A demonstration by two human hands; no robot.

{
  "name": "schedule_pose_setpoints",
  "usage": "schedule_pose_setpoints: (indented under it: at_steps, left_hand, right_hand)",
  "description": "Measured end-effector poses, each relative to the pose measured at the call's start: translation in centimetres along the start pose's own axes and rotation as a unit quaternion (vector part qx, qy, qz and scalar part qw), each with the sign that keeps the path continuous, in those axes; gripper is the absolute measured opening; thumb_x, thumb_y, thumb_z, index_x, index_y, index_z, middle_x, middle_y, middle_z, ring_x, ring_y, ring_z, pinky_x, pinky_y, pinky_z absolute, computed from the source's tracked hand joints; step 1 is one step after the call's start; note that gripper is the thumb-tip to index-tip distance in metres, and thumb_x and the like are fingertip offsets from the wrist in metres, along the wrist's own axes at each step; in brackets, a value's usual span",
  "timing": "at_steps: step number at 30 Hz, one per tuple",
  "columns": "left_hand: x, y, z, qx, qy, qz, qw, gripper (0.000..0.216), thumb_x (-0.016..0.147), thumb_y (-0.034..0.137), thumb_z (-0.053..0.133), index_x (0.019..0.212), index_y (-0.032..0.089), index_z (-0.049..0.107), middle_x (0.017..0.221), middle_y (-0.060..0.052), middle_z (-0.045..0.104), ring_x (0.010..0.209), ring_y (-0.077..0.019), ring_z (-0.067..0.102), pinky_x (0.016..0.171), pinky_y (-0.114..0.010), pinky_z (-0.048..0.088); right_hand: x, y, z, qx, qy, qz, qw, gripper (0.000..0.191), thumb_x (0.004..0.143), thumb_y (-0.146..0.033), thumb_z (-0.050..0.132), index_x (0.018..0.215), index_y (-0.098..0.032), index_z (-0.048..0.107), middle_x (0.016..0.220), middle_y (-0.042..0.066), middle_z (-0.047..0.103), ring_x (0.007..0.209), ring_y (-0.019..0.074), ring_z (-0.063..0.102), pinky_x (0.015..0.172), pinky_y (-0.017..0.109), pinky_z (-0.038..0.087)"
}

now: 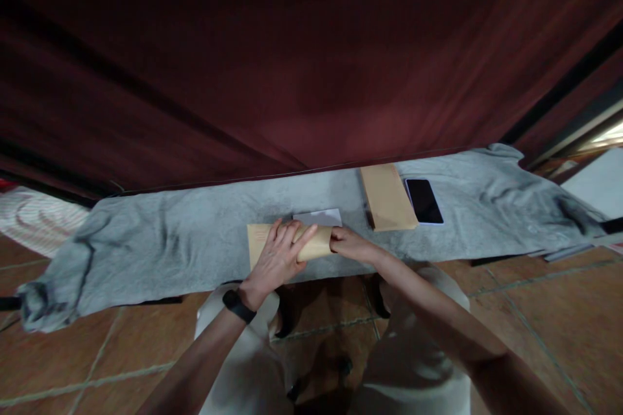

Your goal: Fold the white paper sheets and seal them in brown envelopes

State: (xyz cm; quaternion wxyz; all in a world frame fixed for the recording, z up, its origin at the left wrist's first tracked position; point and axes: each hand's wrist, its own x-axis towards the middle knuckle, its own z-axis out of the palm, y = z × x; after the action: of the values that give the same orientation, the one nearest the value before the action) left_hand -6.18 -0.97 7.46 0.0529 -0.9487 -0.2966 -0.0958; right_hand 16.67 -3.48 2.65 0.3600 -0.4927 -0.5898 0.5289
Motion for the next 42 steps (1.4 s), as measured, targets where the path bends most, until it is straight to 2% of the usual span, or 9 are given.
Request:
schedule_pose_setpoints:
  at_steps: [5, 12, 15, 19, 24, 31, 34, 38, 42]
  left_hand:
    - [-0.8, -1.7, 0.0, 0.008, -0.007, -0.026, 1.0, 0.089, 0.08, 0.026, 0.071, 0.159, 0.022, 0.031, 0.139, -0.017, 0.057, 0.133, -0.0349, 0.051, 0.12, -0.056, 0.03]
    - [-1.6, -4.4, 0.5, 0.015, -0.012, -0.087, 0.996, 0.092, 0.081, 0.025, 0.068, 0.161, 0.02, 0.023, 0.135, -0.016, 0.058, 0.128, -0.0348, 0.053, 0.12, -0.056, 0.027]
    - [-2.0, -6.0, 0.4, 0.017, -0.005, -0.105, 0.994, 0.092, 0.081, 0.025, 0.066, 0.161, 0.019, 0.021, 0.139, -0.018, 0.056, 0.13, -0.0355, 0.051, 0.119, -0.059, 0.026]
    - [-2.4, -7.8, 0.9, 0.008, 0.005, -0.142, 0.99, 0.097, 0.08, 0.027, 0.069, 0.162, 0.017, 0.018, 0.143, -0.02, 0.052, 0.135, -0.0376, 0.047, 0.119, -0.062, 0.024]
    - [-2.3, -9.1, 2.0, -0.026, -0.048, -0.166, 0.985, 0.109, 0.074, 0.021, 0.075, 0.163, 0.024, 0.012, 0.147, -0.018, 0.049, 0.14, -0.0372, 0.044, 0.119, -0.066, 0.021]
    - [-1.2, -10.0, 2.3, -0.038, -0.105, -0.167, 0.98, 0.122, 0.071, 0.019, 0.082, 0.163, 0.03, 0.003, 0.152, -0.017, 0.046, 0.144, -0.0366, 0.039, 0.12, -0.069, 0.01]
    - [-1.5, -10.1, 2.6, -0.014, -0.09, -0.17, 0.981, 0.113, 0.077, 0.014, 0.075, 0.164, 0.029, 0.004, 0.155, -0.017, 0.042, 0.147, -0.0367, 0.034, 0.121, -0.069, 0.008]
    - [-2.0, -10.1, 2.6, 0.055, -0.015, -0.193, 0.98, 0.097, 0.086, 0.001, 0.053, 0.164, 0.033, 0.006, 0.153, -0.013, 0.045, 0.151, -0.0352, 0.029, 0.122, -0.069, 0.01]
    - [-2.0, -9.8, 2.3, 0.075, 0.017, -0.191, 0.979, 0.093, 0.088, -0.001, 0.044, 0.164, 0.036, 0.005, 0.152, -0.011, 0.045, 0.152, -0.0331, 0.028, 0.123, -0.07, 0.014]
  right_hand:
    - [0.6, -0.2, -0.4, 0.071, -0.026, -0.027, 0.997, 0.014, 0.083, -0.026, 0.058, 0.086, -0.019, 0.068, 0.082, -0.002, 0.065, 0.078, 0.013, 0.057, 0.073, 0.023, 0.047]
    - [1.3, 1.5, -1.6, 0.096, 0.096, 0.037, 0.99, 0.032, 0.081, -0.032, 0.067, 0.111, -0.021, 0.074, 0.099, 0.004, 0.073, 0.087, 0.0162, 0.065, 0.076, 0.028, 0.056]
    - [1.6, 2.4, -2.7, 0.022, 0.162, 0.034, 0.986, 0.027, 0.085, -0.029, 0.06, 0.107, -0.021, 0.074, 0.095, 0.004, 0.073, 0.083, 0.0165, 0.065, 0.075, 0.03, 0.058]
    - [1.4, 2.5, -3.8, -0.191, 0.233, -0.033, 0.953, 0.03, 0.091, -0.023, 0.051, 0.112, -0.021, 0.073, 0.109, 0.009, 0.072, 0.093, 0.0208, 0.067, 0.094, 0.04, 0.054]
    - [1.4, 3.0, -2.9, -0.324, 0.201, -0.096, 0.92, 0.037, 0.095, -0.023, 0.046, 0.125, -0.02, 0.068, 0.128, 0.013, 0.066, 0.122, 0.0267, 0.06, 0.111, 0.045, 0.046]
    - [1.9, 6.6, -0.3, -0.45, 0.235, -0.087, 0.857, 0.046, 0.101, -0.031, 0.041, 0.143, -0.015, 0.053, 0.149, 0.019, 0.053, 0.136, 0.0315, 0.05, 0.11, 0.054, 0.045]
    - [1.6, 7.7, 0.2, -0.482, 0.249, -0.113, 0.833, 0.05, 0.104, -0.035, 0.04, 0.147, -0.013, 0.048, 0.154, 0.02, 0.048, 0.143, 0.0327, 0.043, 0.113, 0.056, 0.042]
    - [1.0, 7.7, 0.3, -0.482, 0.257, -0.155, 0.823, 0.051, 0.106, -0.036, 0.036, 0.151, -0.015, 0.044, 0.161, 0.016, 0.04, 0.15, 0.031, 0.034, 0.118, 0.058, 0.037]
    - [1.0, 6.3, 1.2, -0.488, 0.194, -0.181, 0.831, 0.05, 0.107, -0.035, 0.034, 0.153, -0.02, 0.044, 0.161, 0.012, 0.042, 0.151, 0.0285, 0.035, 0.122, 0.058, 0.032]
